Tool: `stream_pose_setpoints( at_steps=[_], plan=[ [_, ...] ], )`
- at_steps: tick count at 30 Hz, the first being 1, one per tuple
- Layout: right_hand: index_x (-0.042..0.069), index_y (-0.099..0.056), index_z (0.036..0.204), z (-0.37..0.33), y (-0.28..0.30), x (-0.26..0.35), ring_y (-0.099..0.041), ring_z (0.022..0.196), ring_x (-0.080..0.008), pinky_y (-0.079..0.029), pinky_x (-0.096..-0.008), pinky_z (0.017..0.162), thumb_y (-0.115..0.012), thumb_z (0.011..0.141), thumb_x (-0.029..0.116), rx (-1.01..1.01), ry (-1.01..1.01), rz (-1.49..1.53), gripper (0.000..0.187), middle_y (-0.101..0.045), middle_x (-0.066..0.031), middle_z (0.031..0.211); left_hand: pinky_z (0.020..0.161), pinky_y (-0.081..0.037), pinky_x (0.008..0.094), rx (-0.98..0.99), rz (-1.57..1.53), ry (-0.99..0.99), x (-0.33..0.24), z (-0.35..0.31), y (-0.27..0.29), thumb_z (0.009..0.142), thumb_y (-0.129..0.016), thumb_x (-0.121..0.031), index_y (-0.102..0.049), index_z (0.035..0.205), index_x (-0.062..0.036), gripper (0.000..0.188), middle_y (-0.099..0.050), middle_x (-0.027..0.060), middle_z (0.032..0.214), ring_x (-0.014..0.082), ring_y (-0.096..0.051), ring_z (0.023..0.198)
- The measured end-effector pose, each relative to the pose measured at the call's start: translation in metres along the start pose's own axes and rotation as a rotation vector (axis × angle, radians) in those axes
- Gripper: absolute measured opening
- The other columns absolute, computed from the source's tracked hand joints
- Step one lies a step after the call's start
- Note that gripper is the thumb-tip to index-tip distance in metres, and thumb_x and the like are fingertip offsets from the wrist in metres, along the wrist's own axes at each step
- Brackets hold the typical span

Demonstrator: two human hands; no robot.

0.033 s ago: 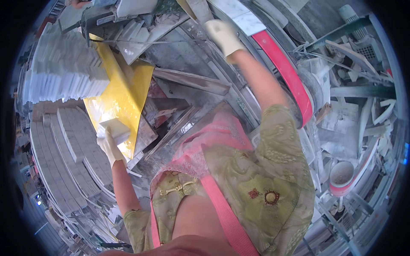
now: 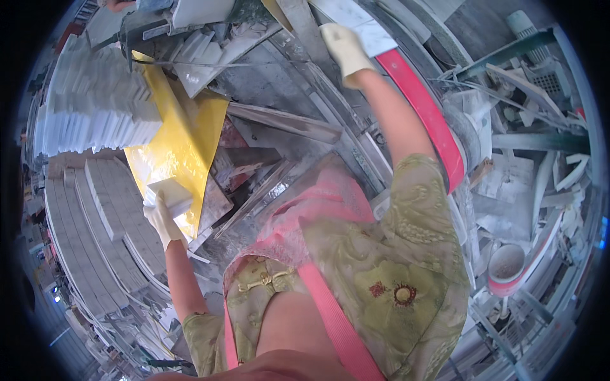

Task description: The person repeatedly picks up white rectangular boards from a pile and places them onto a growing stack. The person uses both hands to align and adjust the boards on the stack, then returns to the pile to retrieve more boards.

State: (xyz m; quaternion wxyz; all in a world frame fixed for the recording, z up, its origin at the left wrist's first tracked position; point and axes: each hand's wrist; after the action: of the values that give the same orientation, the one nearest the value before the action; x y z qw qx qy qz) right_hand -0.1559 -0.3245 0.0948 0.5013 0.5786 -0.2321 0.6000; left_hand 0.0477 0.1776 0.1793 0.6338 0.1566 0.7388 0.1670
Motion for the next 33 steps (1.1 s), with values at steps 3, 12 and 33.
stream_pose_setpoints(
  at_steps=[3, 12, 33],
  plan=[
    [0.013, -0.066, 0.133, 0.071, 0.05, -0.041, -0.062, 0.121, -0.0341, -0.048, -0.0409, 0.102, -0.053, 0.099, 0.05, -0.065, 0.133, -0.752, 0.052, -0.068, -0.0133, 0.13, 0.098, -0.052, 0.0402, -0.015, 0.125, 0.01, -0.001, 0.008, -0.007, 0.092, -0.071, -0.026, -0.045, 0.138, 0.0058, 0.062, -0.056, 0.021, 0.133, 0.0287, -0.061, 0.118],
    [0.012, -0.039, 0.157, 0.142, 0.003, -0.066, -0.035, 0.149, -0.0311, -0.03, -0.0543, 0.119, -0.054, 0.096, 0.053, 0.109, 0.246, -1.066, 0.075, -0.042, -0.0141, 0.158, 0.096, -0.052, 0.0425, -0.099, 0.341, 0.104, 0.023, 0.059, -0.007, 0.082, -0.076, -0.023, -0.051, 0.136, 0.0075, 0.067, -0.064, 0.0243, 0.125, 0.0333, -0.065, 0.113],
    [0.019, -0.035, 0.159, 0.005, 0.084, -0.082, -0.029, 0.152, -0.0248, -0.024, -0.0483, 0.121, -0.051, 0.101, 0.048, 0.169, 0.275, -1.162, 0.067, -0.032, -0.0088, 0.166, 0.08, -0.056, 0.0433, 0.033, 0.064, 0.029, -0.024, -0.008, -0.028, 0.091, -0.067, -0.025, -0.053, 0.13, 0.0049, 0.051, -0.063, 0.0181, 0.115, 0.0286, -0.065, 0.099]
  ],
)
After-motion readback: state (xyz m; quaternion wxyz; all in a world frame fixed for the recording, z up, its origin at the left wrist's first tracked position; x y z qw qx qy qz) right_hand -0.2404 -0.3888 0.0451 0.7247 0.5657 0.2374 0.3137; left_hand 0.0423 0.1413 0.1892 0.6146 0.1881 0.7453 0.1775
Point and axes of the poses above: each hand's wrist, its own z-axis towards the middle knuckle, its own y-axis out of the back of the hand, x = y × z
